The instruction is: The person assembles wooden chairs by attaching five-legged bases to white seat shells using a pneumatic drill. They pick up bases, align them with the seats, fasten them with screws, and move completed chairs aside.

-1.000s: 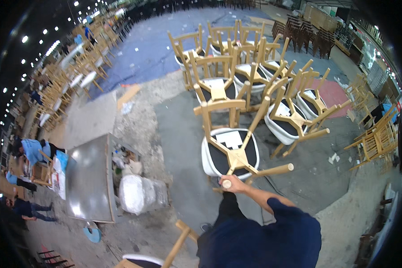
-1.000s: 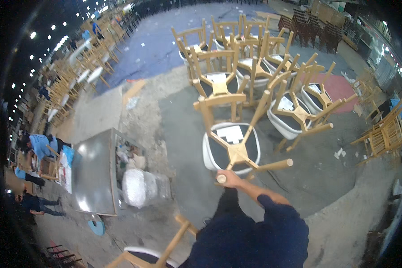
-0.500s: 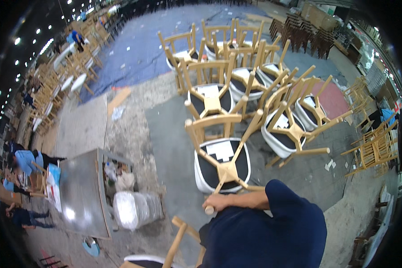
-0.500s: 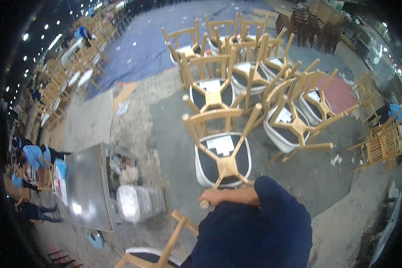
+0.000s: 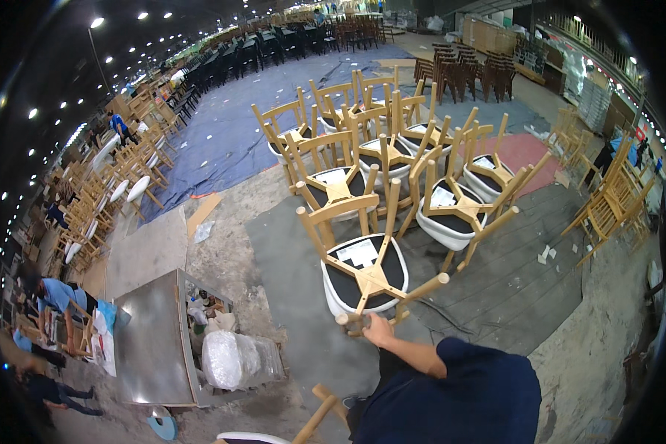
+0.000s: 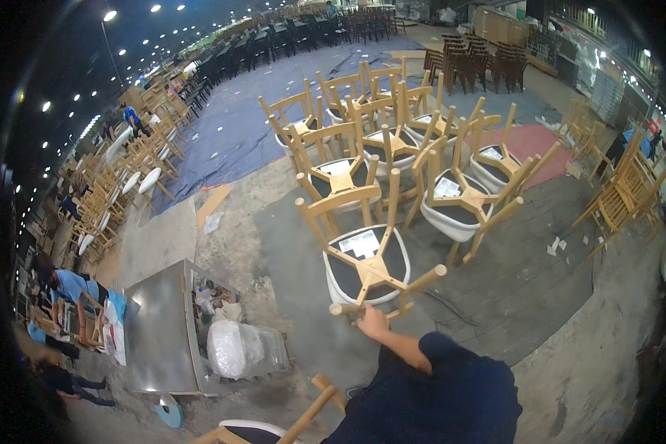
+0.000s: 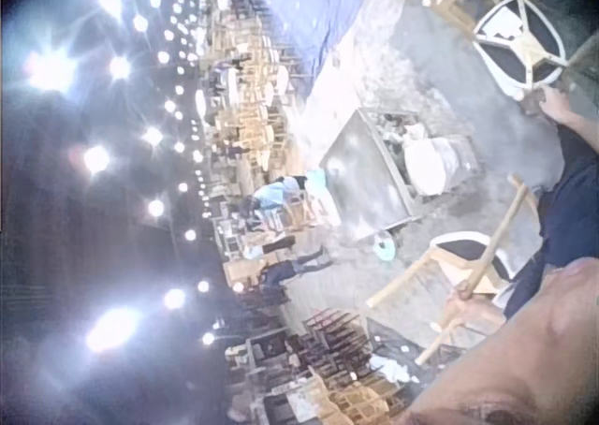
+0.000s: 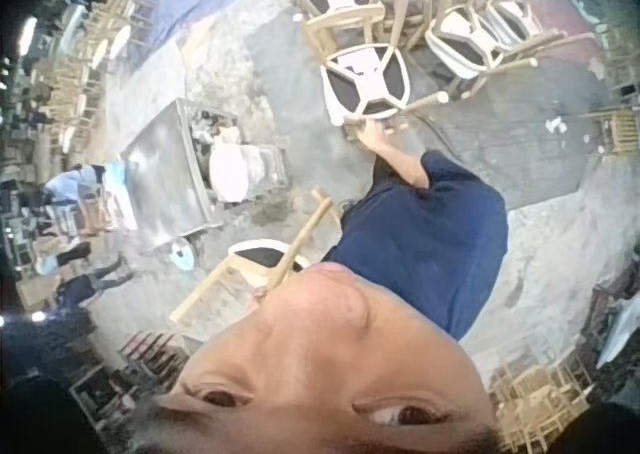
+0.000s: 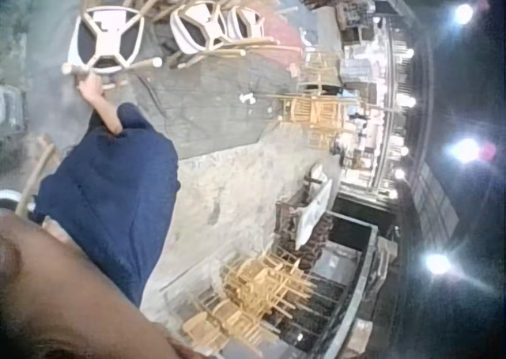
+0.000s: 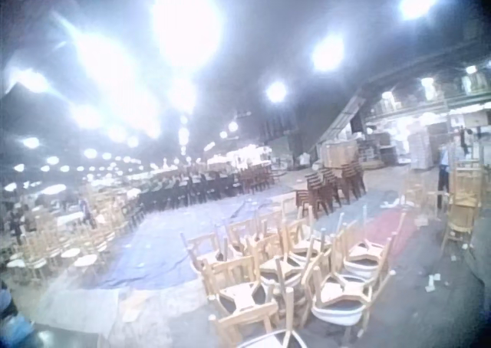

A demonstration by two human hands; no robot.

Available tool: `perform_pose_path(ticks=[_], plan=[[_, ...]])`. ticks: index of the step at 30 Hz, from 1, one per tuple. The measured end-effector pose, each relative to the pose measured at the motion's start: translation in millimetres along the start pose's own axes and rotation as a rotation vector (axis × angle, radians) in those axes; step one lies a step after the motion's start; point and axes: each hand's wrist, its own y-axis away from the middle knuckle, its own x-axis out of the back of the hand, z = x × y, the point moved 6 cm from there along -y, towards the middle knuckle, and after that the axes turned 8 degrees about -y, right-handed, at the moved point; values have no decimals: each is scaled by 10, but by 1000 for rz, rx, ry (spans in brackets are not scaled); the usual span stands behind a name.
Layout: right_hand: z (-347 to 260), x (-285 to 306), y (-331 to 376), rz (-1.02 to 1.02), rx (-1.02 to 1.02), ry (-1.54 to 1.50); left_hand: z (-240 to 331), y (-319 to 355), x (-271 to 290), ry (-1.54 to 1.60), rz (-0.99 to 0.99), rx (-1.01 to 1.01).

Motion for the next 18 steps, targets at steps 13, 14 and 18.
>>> perform_pose_path(ticks=[13, 14, 18], plan=[[1302, -850, 3857, -996, 794, 158, 447, 3335, 1899, -39, -103, -179], [1500, -711, 4084, -967, 836, 103, 471, 3692, 1987, -36, -126, -200], [2297, -168, 5043, -848, 861, -66, 877, 5068, 2200, -79, -309, -359]])
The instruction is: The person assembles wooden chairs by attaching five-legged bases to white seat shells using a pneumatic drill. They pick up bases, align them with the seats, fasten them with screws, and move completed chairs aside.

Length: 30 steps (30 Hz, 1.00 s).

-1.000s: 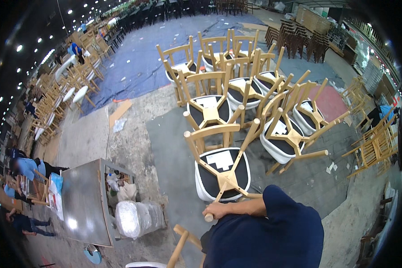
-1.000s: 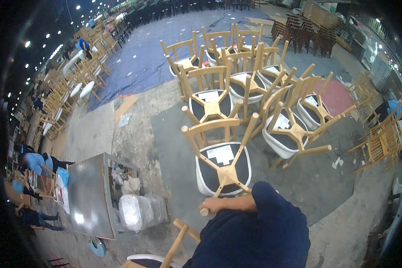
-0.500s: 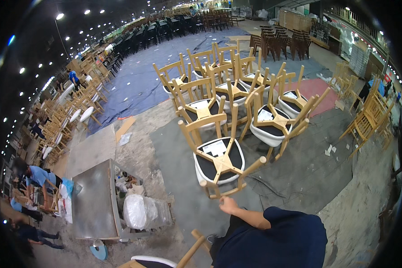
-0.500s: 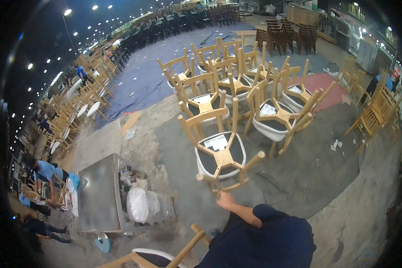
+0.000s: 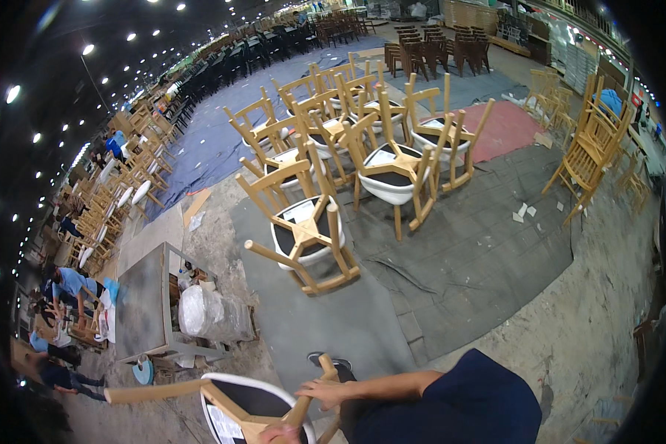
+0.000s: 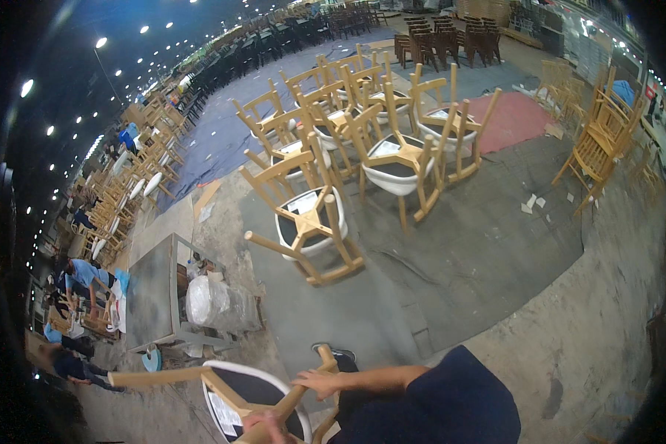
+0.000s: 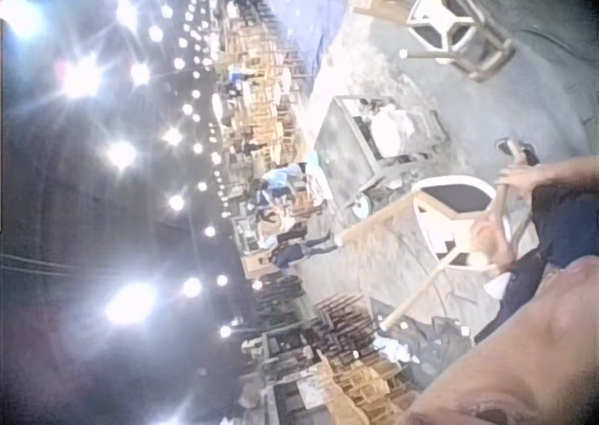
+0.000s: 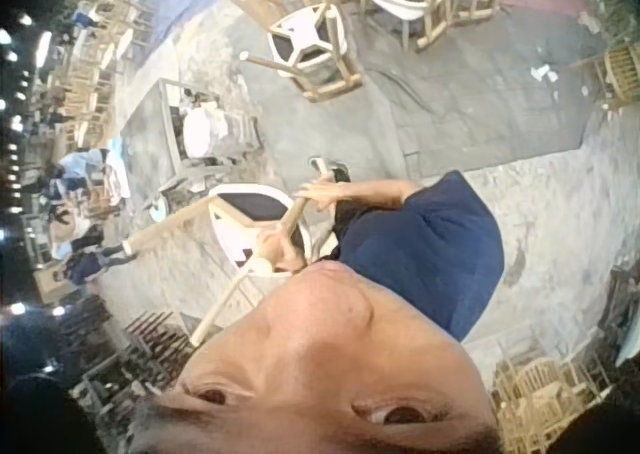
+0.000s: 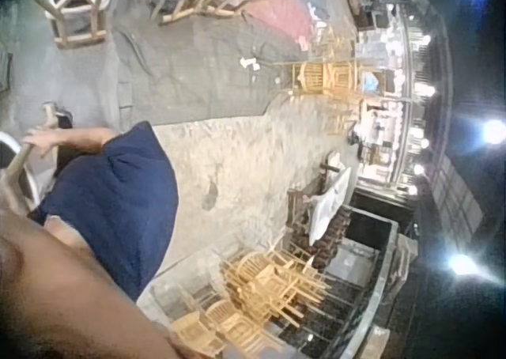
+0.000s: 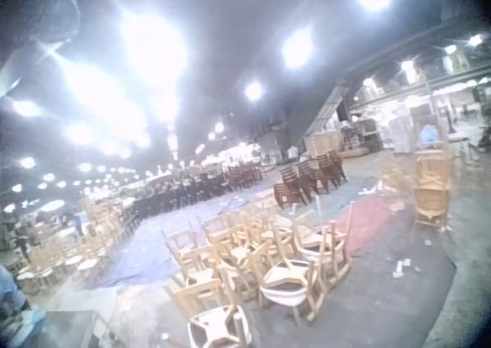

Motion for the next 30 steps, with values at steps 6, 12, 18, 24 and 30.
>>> perform_pose_path(ticks=[6, 12, 18, 24, 30], plan=[[-381, -238, 1453, 247, -28, -127, 1569, 758, -266, 15, -302, -210], [-220, -503, 2581, 278, -251, -163, 2144, 1332, -328, 294, -694, -116], [-8, -735, 3373, 175, -605, -74, 2579, 1758, -397, 548, -990, -148], [-149, -728, 3727, 389, -676, -450, 2646, 1594, -714, 569, -1258, -296], [-173, -591, 4242, 885, -843, -696, 2359, 1088, -1639, 881, -1435, 53]])
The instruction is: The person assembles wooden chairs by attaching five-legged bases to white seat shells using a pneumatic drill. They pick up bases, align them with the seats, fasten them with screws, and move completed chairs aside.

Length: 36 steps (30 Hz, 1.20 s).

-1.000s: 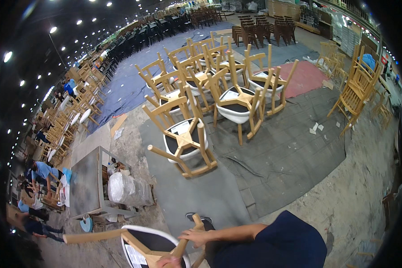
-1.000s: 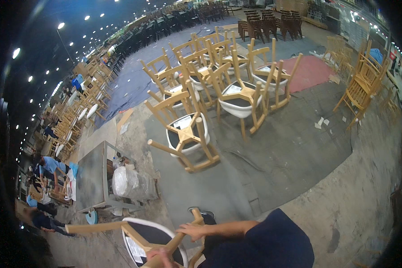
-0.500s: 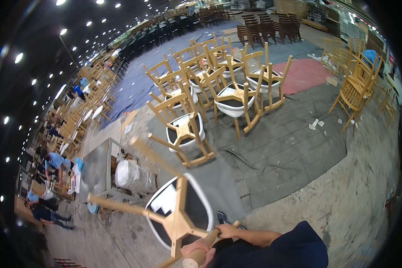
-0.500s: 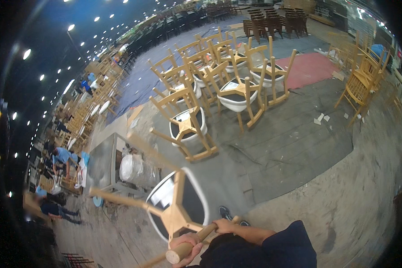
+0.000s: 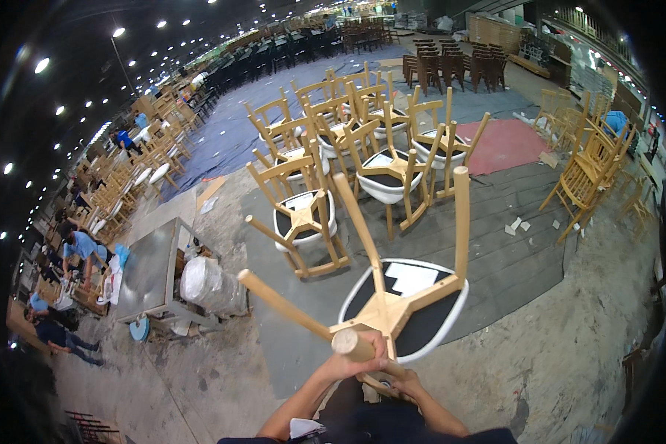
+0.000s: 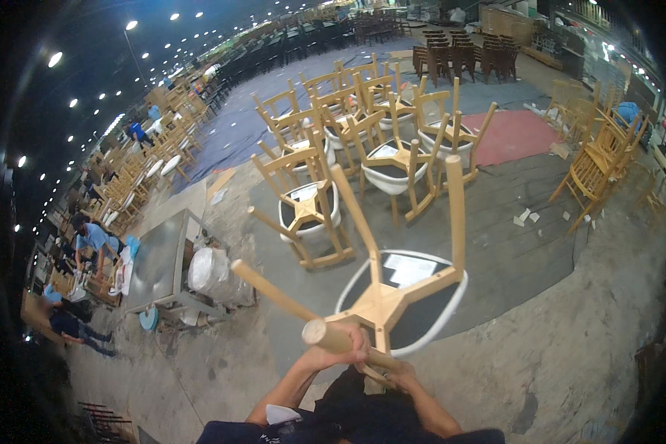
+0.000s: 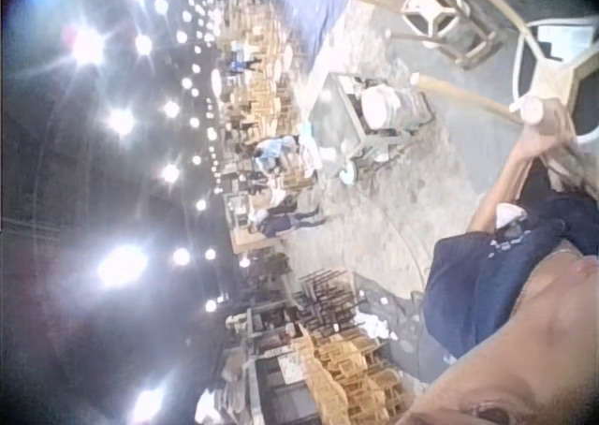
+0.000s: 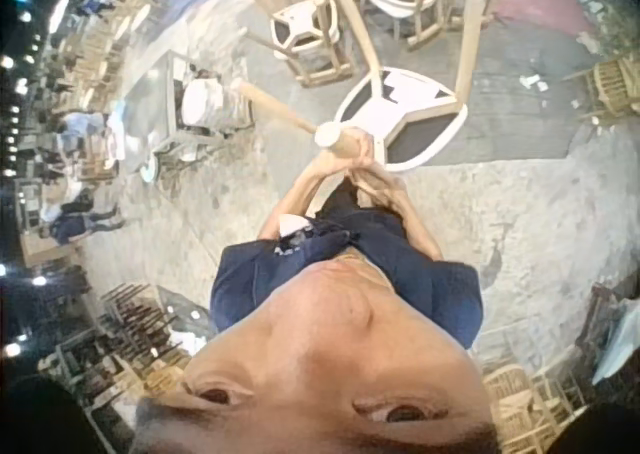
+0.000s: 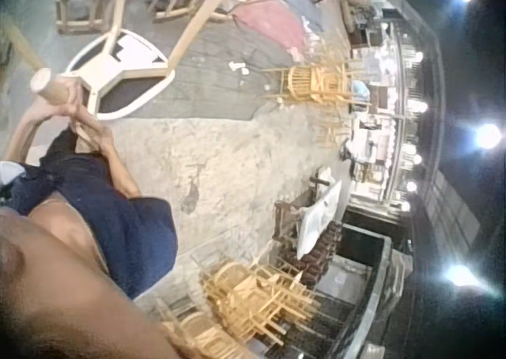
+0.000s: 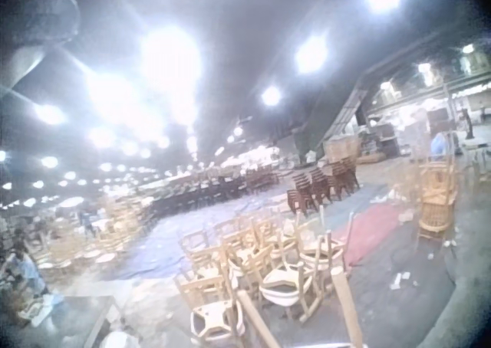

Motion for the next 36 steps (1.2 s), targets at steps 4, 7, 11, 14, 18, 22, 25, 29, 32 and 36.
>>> perform_pose_path(ticks=[4, 7, 11, 14, 18, 22, 25, 29, 32, 36], plan=[[97, 754, -65, 383, 30, 178, -299, -1101, 302, 356, -159, -19], [21, 717, 130, 572, -74, 122, -879, -1506, 821, 559, -87, 77], [-443, 753, 76, 684, -189, 184, -1575, -2215, 1432, 823, 10, 167], [-652, 682, -167, 667, -285, 303, -1993, -2675, 2042, 691, 180, 339], [-939, 676, -481, 547, -275, 295, -2626, -2723, 2584, 423, 352, 510], [-1122, 880, -759, 470, -324, 357, -2965, -2525, 2697, 148, 267, 643], [-1076, 1022, -1161, 349, -359, 313, -3005, -2103, 2679, 5, 182, 605], [-1275, 1144, -2027, 220, -516, 458, -2963, -1315, 2458, -51, 122, 569], [-1249, 1120, -2331, 130, -527, 440, -2777, -849, 2302, -119, 13, 787], [-1454, 1201, -2582, 264, -531, 215, -2499, -798, 2071, -246, -189, 618]])
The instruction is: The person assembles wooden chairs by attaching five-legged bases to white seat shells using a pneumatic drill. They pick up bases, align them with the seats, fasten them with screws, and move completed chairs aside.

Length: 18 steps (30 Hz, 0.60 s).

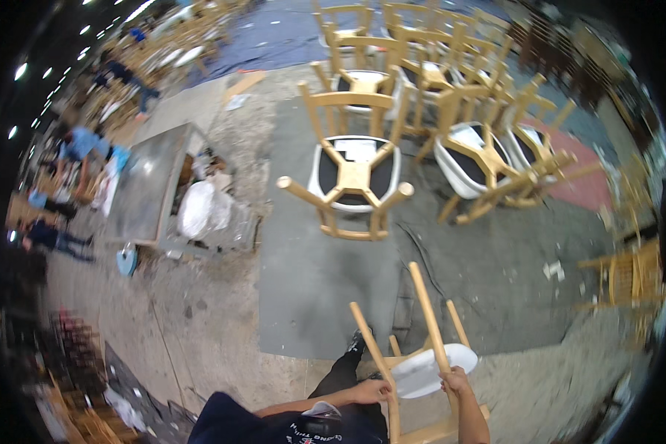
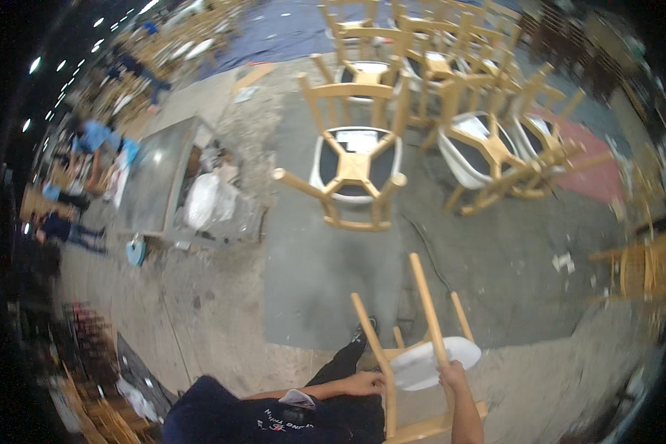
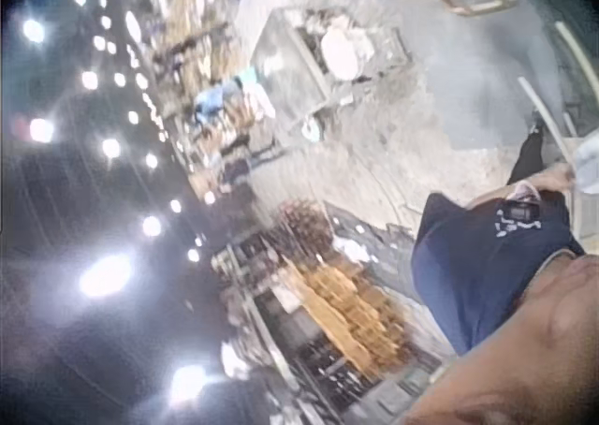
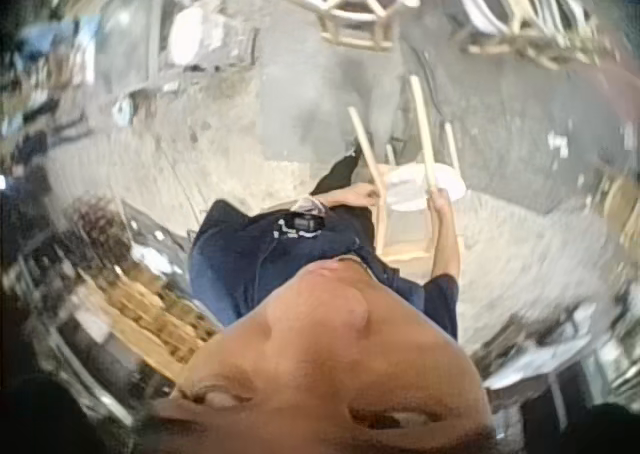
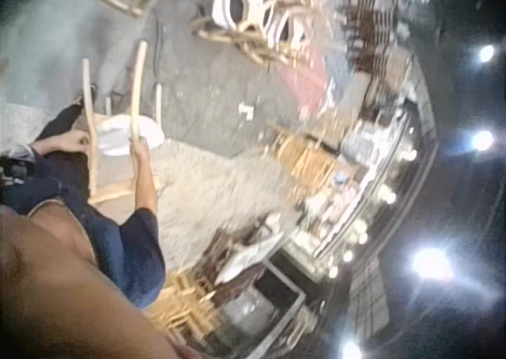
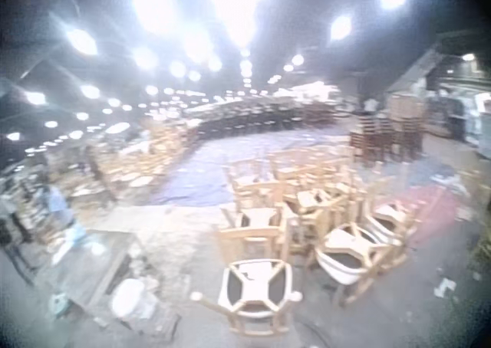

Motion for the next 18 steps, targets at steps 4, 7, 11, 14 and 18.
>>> perform_pose_path(ticks=[4, 7, 11, 14, 18], plan=[[-663, 534, -186, 168, 136, 339, 552, -293, -276, -158, 32, -315], [-1260, 982, -436, 278, 225, 919, 1091, -570, -555, -316, 119, -477], [-1897, 860, -492, 396, 322, 943, 1261, -933, -588, -589, 206, -216], [-2151, 876, -429, 415, 387, 947, 1332, -1127, -563, -539, 179, -66], [-2265, 769, -78, 370, 664, 777, 1331, -1110, -406, -354, 351, -118]])
